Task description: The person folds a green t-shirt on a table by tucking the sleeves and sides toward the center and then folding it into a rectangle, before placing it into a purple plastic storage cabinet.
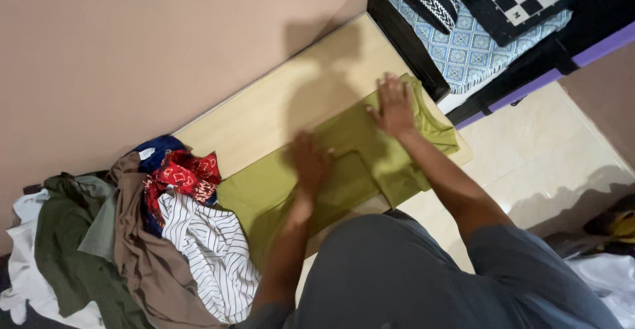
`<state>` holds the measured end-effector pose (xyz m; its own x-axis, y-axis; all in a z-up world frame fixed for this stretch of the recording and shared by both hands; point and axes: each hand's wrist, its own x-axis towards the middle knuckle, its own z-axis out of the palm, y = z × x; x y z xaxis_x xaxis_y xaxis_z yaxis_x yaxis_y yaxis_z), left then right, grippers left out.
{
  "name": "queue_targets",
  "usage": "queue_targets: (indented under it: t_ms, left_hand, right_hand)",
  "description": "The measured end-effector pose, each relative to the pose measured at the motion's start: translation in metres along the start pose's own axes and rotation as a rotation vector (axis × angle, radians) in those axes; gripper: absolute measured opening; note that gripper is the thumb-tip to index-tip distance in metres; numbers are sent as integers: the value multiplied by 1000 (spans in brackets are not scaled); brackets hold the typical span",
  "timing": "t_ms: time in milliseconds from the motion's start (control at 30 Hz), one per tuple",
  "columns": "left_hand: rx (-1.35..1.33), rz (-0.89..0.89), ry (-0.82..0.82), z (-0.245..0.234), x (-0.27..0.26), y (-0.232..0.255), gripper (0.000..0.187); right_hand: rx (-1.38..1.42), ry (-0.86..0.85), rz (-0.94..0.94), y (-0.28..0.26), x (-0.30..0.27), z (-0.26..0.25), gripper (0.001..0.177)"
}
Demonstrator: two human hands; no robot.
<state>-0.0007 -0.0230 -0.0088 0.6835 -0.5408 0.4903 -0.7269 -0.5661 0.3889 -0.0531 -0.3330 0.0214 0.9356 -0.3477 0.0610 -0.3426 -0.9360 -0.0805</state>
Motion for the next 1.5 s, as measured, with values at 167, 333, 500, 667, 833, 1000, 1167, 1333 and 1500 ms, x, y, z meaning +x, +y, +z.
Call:
queue_targets:
  t_ms: [167,333,500,667,833,1000,1167,1333,1500]
  left_hand:
    - [68,-12,-101,61,37,54,65]
    - [5,-108,-219,24,44,63,74]
    - [181,-261,-279,-15,21,31,80]
    - [280,-504,-453,-53,-1,-11,91]
    - [317,-745,-493,-92,-28,-42,92]
    - [328,-714,-335,-112,-62,-95,92]
    - [322,-684,-281,-124,-80,-119,95]
    - [288,-596,-320,-115,-63,-102,93]
    - [328,-561,-271,-117,-83,-91,96]
  right_hand:
    - [-145,-22,-306,-37,-10,46,65]
    - [25,-86,-209,-20,-12,14,74]
    - [83,-64,-101,-3,-10,-19,85]
    - [39,-74,-64,13,-3,-21,89]
    - [57,-64,-65,27,4,-8,93]
    - [75,-53,-99,36,6,6,95]
    - [47,-75,-74,44,13,-1,97]
    - [100,-93,-118,-8,6,-4,101]
    - [147,-243,-119,-55,-17,14,101]
